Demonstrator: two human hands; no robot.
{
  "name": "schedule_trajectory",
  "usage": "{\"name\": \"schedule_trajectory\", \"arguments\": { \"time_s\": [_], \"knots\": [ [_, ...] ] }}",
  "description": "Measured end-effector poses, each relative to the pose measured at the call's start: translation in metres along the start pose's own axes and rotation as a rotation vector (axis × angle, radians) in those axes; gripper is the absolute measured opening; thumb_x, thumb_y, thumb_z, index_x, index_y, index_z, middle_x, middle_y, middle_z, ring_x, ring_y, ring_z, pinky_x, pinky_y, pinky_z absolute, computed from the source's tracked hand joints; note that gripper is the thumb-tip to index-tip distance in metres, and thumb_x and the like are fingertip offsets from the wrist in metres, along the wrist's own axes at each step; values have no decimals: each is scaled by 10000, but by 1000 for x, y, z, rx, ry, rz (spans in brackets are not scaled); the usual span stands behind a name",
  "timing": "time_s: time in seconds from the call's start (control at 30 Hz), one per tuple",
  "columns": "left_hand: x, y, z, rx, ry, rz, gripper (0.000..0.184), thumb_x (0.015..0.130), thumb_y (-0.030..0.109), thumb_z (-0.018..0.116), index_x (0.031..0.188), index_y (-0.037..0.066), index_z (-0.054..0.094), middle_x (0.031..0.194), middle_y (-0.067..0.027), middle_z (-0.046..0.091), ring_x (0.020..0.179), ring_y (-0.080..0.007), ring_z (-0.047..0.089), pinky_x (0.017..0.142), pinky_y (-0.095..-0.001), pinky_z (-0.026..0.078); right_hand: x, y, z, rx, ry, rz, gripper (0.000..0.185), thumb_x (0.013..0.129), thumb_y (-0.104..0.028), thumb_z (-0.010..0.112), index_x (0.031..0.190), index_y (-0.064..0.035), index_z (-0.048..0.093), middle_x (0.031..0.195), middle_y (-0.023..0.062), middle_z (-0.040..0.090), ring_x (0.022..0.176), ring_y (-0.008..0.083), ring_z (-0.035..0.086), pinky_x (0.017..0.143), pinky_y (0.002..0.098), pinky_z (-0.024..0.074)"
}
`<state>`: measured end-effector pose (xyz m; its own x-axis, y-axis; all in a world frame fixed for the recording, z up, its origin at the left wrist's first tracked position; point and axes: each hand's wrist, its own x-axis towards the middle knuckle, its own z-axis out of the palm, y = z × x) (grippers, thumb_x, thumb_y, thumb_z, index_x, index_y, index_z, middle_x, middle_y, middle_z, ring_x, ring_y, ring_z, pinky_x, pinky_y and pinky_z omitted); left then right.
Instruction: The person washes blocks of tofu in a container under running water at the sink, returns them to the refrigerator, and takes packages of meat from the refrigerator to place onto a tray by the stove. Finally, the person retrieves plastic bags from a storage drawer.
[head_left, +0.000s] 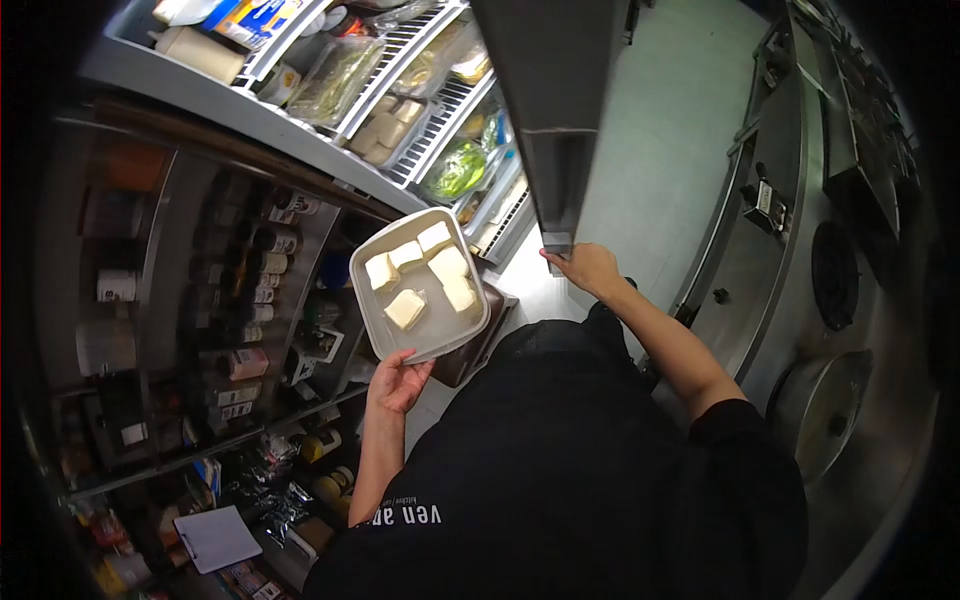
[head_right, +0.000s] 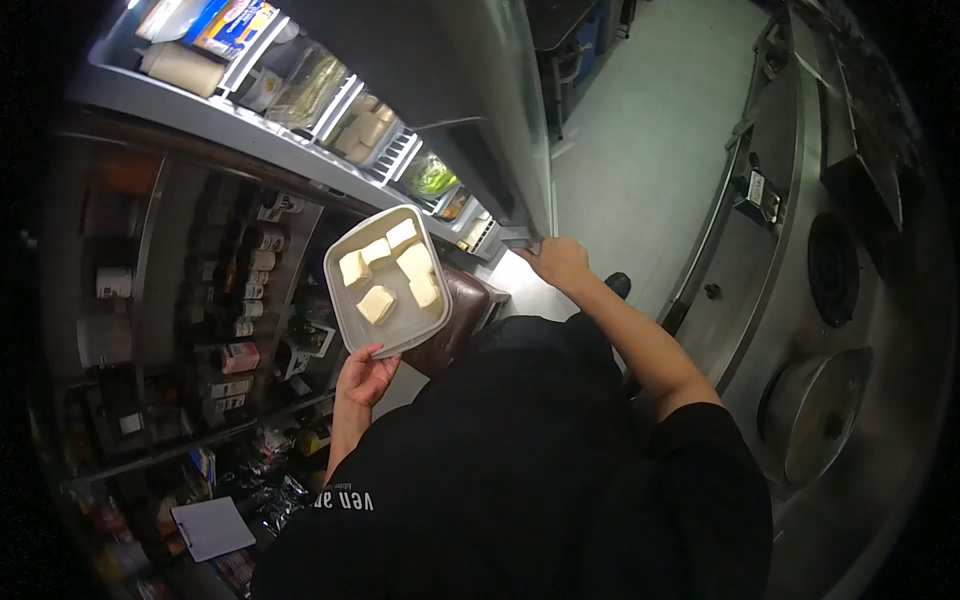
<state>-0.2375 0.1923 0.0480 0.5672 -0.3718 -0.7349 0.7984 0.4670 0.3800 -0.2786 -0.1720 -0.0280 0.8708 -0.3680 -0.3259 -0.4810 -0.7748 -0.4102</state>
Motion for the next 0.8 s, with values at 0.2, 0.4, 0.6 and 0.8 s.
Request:
{"name": "schedule_trajectory", "arguments": {
  "time_s": [0.2,0.4,0.6,0.8],
  "knots": [
    [-33,-7,-9,-28,71,26,426,809,-52,515,1219,-37,403,1184,-182,516,1072,-308,545,911,-421,488,33,-38,16,77,-226,-284,783,811,-672,450,874,88,630,789,254,631,794,391,625,706,429,490],
    [-45,-15,-6,-163,105,-89,417,802,-61,506,1203,-56,390,1158,-205,518,1063,-332,543,915,-395,490,39,-62,-8,716,-539,-344,705,920,-520,409,1368,17,311,898,130,637,729,178,591,688,320,491],
    [-40,-25,-12,-136,164,-13,382,813,-38,511,1175,-67,393,1130,-208,525,1041,-333,550,913,-410,490,51,-85,-43,673,-485,-377,652,934,-532,358,1432,-125,250,1125,155,577,892,192,585,801,313,464],
    [-36,-39,-4,-183,174,-37,307,825,-26,510,1114,-64,415,1106,-205,527,1029,-329,555,910,-426,493,104,-139,-21,486,-233,-856,511,978,-342,339,1441,-155,229,1364,169,422,1134,280,500,996,370,352]
  ]
}}
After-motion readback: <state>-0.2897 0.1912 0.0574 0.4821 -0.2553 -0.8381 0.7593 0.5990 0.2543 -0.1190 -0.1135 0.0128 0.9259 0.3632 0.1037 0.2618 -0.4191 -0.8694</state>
